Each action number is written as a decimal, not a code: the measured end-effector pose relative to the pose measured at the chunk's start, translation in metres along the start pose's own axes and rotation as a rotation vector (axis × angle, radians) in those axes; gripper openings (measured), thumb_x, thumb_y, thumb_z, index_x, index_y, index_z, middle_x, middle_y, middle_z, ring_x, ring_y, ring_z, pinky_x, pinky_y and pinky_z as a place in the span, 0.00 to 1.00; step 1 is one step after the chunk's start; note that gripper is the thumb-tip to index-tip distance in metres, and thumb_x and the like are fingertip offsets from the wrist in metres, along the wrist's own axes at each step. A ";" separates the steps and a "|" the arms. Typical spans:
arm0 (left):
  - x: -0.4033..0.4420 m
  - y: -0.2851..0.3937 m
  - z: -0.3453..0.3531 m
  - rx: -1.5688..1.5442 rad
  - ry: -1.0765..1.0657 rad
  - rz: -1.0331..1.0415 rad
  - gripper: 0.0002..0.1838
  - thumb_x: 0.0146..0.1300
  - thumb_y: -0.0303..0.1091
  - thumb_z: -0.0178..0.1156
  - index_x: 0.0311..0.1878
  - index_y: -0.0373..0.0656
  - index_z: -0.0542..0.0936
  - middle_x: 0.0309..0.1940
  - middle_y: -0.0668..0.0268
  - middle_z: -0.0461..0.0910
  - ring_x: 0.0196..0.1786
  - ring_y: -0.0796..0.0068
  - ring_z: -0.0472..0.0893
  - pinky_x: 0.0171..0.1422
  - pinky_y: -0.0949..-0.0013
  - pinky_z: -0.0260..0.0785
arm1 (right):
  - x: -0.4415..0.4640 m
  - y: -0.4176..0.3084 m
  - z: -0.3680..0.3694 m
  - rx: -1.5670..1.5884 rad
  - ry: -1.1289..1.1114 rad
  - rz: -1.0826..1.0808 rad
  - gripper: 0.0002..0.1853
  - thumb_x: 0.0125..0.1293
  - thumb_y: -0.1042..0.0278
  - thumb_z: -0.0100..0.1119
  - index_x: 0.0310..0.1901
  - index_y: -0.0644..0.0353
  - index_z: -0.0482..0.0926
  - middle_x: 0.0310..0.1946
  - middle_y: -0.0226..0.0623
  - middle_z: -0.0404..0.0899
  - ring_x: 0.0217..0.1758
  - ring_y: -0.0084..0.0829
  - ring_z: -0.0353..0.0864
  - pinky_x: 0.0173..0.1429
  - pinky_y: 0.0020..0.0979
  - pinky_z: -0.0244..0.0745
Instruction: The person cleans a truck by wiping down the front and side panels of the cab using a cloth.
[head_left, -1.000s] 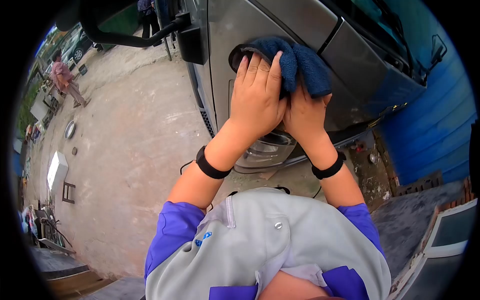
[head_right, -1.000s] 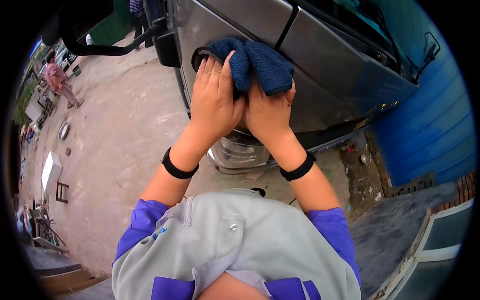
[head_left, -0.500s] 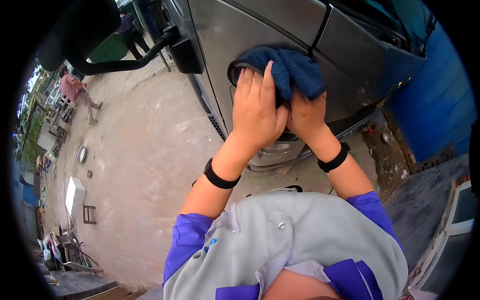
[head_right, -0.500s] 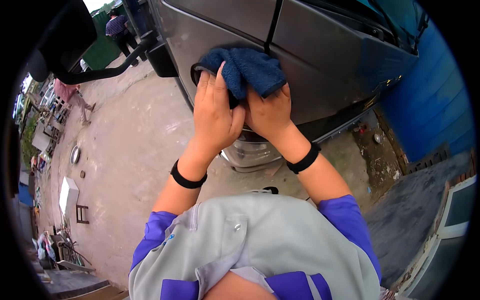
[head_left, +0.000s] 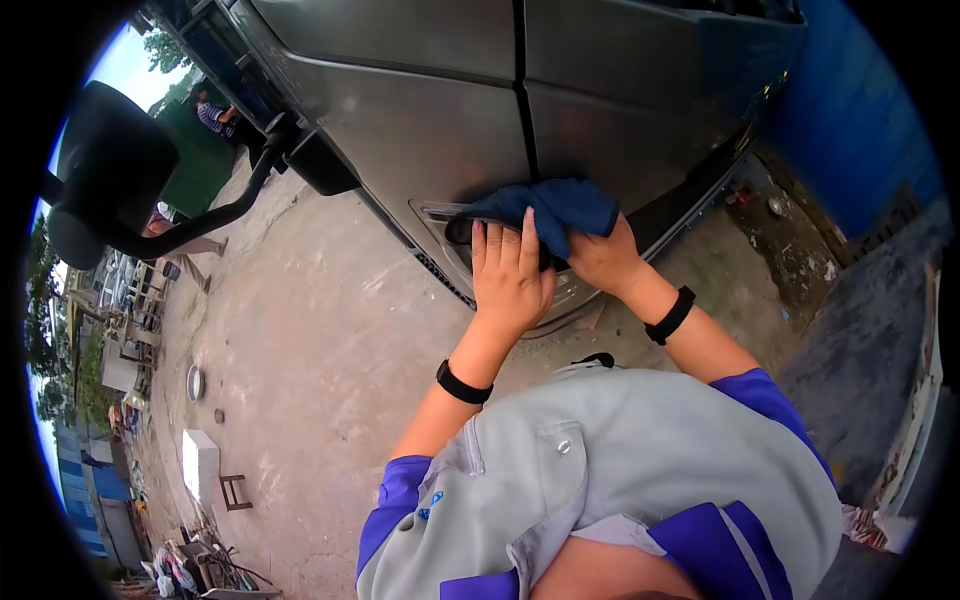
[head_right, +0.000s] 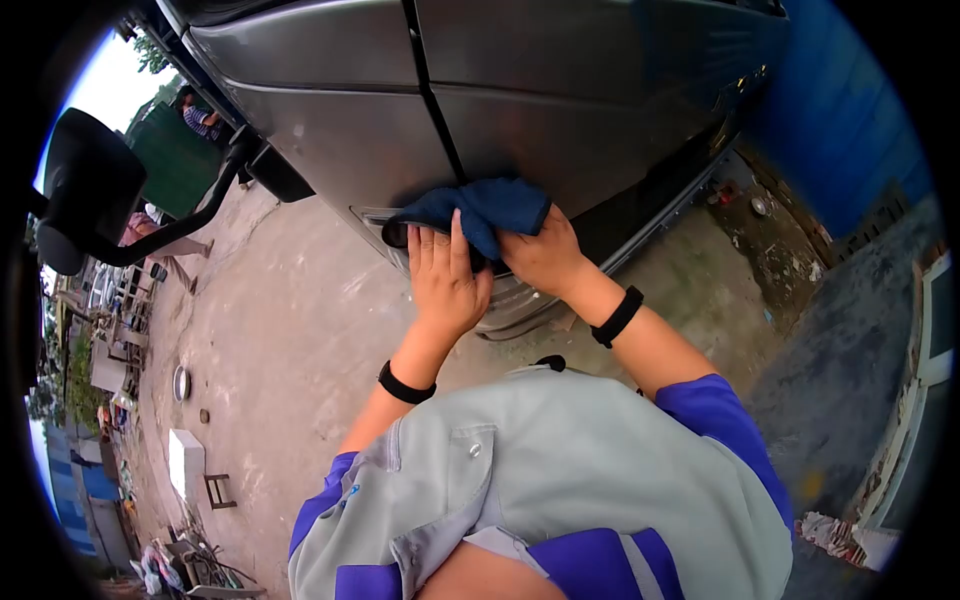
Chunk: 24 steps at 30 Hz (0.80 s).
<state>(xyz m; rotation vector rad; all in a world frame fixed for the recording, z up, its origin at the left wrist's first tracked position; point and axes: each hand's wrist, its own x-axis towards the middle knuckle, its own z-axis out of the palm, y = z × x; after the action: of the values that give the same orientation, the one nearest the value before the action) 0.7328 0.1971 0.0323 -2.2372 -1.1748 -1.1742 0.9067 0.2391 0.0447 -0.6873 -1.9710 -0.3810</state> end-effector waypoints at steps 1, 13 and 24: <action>0.012 -0.001 -0.002 0.005 0.007 0.024 0.45 0.53 0.35 0.63 0.76 0.31 0.62 0.68 0.38 0.69 0.74 0.30 0.63 0.81 0.36 0.45 | 0.012 0.006 -0.006 -0.044 0.076 -0.013 0.20 0.60 0.70 0.66 0.55 0.53 0.84 0.56 0.33 0.82 0.60 0.40 0.80 0.63 0.39 0.74; 0.057 0.030 0.025 0.213 -0.043 0.155 0.41 0.58 0.37 0.60 0.76 0.35 0.65 0.67 0.42 0.72 0.73 0.39 0.68 0.80 0.38 0.50 | 0.006 0.044 -0.017 0.069 0.326 0.260 0.19 0.55 0.75 0.67 0.49 0.50 0.79 0.42 0.36 0.72 0.47 0.45 0.74 0.50 0.42 0.73; 0.096 0.048 0.001 0.287 0.134 0.018 0.41 0.55 0.35 0.58 0.73 0.29 0.66 0.60 0.40 0.76 0.66 0.37 0.74 0.78 0.43 0.57 | 0.056 0.036 -0.039 0.112 0.306 0.162 0.14 0.58 0.71 0.64 0.48 0.54 0.81 0.45 0.35 0.78 0.46 0.43 0.77 0.51 0.42 0.74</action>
<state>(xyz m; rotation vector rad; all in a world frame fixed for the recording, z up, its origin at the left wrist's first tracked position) 0.8017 0.2178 0.1123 -1.9225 -1.1843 -1.0559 0.9354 0.2645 0.1119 -0.6686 -1.6227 -0.2575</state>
